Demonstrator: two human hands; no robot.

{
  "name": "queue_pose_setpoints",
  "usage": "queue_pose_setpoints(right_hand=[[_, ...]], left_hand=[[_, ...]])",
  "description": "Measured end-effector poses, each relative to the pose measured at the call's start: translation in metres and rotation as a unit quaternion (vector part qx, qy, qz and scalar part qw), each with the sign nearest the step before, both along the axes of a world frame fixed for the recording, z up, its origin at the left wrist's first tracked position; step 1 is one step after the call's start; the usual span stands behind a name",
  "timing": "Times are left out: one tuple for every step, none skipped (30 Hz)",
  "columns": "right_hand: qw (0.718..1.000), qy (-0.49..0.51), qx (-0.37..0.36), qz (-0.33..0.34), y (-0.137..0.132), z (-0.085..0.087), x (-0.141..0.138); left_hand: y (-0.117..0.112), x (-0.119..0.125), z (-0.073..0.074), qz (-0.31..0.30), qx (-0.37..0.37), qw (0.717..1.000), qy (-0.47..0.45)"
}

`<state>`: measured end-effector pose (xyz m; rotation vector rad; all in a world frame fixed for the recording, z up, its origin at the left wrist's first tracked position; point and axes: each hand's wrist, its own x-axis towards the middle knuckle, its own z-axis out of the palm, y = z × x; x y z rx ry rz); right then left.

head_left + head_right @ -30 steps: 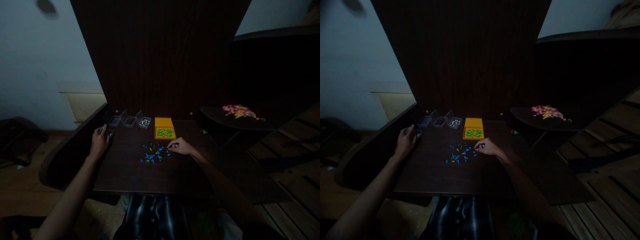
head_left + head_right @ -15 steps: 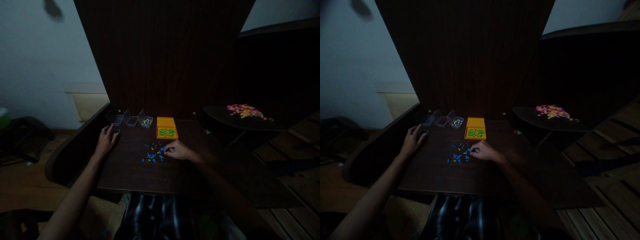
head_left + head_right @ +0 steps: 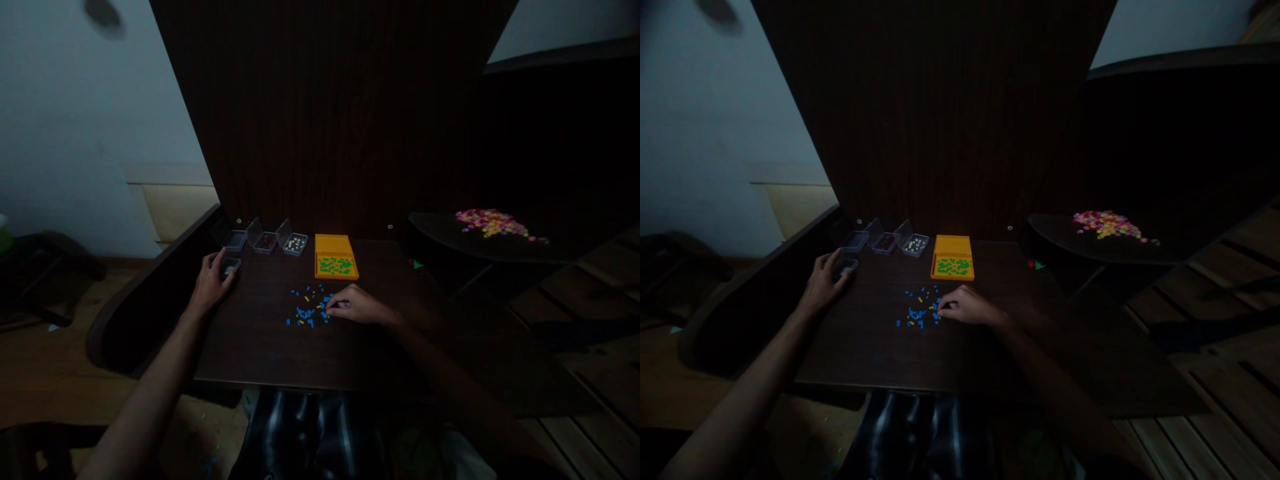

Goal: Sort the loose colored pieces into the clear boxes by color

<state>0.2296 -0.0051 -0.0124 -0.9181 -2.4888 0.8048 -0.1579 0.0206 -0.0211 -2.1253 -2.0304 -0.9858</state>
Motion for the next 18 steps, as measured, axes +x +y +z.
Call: queue_pose_setpoints(right_hand=[[1.0, -0.001, 0.0, 0.004, -0.0002, 0.0006, -0.0001], [1.0, -0.002, 0.002, 0.006, -0.0003, 0.001, 0.0], [1.0, -0.002, 0.004, 0.007, -0.0004, 0.0014, 0.0003], [1.0, -0.003, 0.006, 0.007, -0.0004, 0.0016, 0.0007], [1.0, -0.005, 0.008, 0.008, -0.0003, 0.0017, 0.0012], [1.0, -0.007, 0.009, 0.01, -0.0003, 0.0017, 0.0017], [1.0, -0.008, 0.009, 0.013, -0.0002, 0.0019, 0.0021], [1.0, -0.009, 0.01, 0.015, -0.0002, 0.0021, 0.0024], [1.0, -0.011, 0.012, 0.017, -0.0002, 0.0026, 0.0026], [1.0, -0.013, 0.014, 0.017, -0.0003, 0.0031, 0.0026], [1.0, -0.016, 0.015, 0.017, -0.0004, 0.0038, 0.0025], [1.0, -0.021, 0.016, 0.016, -0.0005, 0.0044, 0.0024], [0.999, -0.026, 0.016, 0.016, -0.0006, 0.005, 0.0024], [0.999, -0.032, 0.015, 0.017, -0.0006, 0.0055, 0.0024], [0.999, -0.038, 0.014, 0.017, -0.0005, 0.0057, 0.0025], [0.999, -0.042, 0.012, 0.018, -0.0005, 0.0059, 0.0026], [0.999, -0.046, 0.01, 0.018, -0.0005, 0.0059, 0.0027], [0.999, -0.049, 0.009, 0.019, -0.0007, 0.0059, 0.0027]], left_hand=[[0.0003, -0.0004, -0.0002, -0.002, 0.002, 1.0, -0.001], [0.0006, -0.0008, -0.0005, -0.003, 0.004, 1.0, -0.002], [0.0008, -0.0011, -0.0007, -0.004, 0.006, 1.0, -0.003], [0.001, -0.0015, -0.0009, -0.005, 0.006, 1.0, -0.004], [0.0012, -0.0017, -0.001, -0.004, 0.005, 1.0, -0.005], [0.0014, -0.0018, -0.0012, -0.004, 0.003, 1.0, -0.006], [0.0017, -0.0019, -0.0012, -0.005, 0.001, 1.0, -0.007], [0.0019, -0.0019, -0.0013, -0.005, 0.0, 1.0, -0.009], [0.0022, -0.0018, -0.0013, -0.005, -0.001, 1.0, -0.011], [0.0024, -0.0018, -0.0013, -0.005, 0.0, 1.0, -0.014], [0.0026, -0.0017, -0.0013, -0.006, 0.001, 1.0, -0.017], [0.0028, -0.0017, -0.0013, -0.007, 0.002, 1.0, -0.019], [0.0029, -0.0017, -0.0012, -0.008, 0.002, 1.0, -0.02], [0.0029, -0.0018, -0.0011, -0.01, 0.002, 1.0, -0.02], [0.0029, -0.0017, -0.0009, -0.012, 0.002, 1.0, -0.02], [0.0028, -0.0017, -0.0008, -0.013, 0.0, 1.0, -0.02], [0.0028, -0.0017, -0.0006, -0.014, -0.001, 1.0, -0.02], [0.0028, -0.0017, -0.0006, -0.014, -0.002, 1.0, -0.02]])
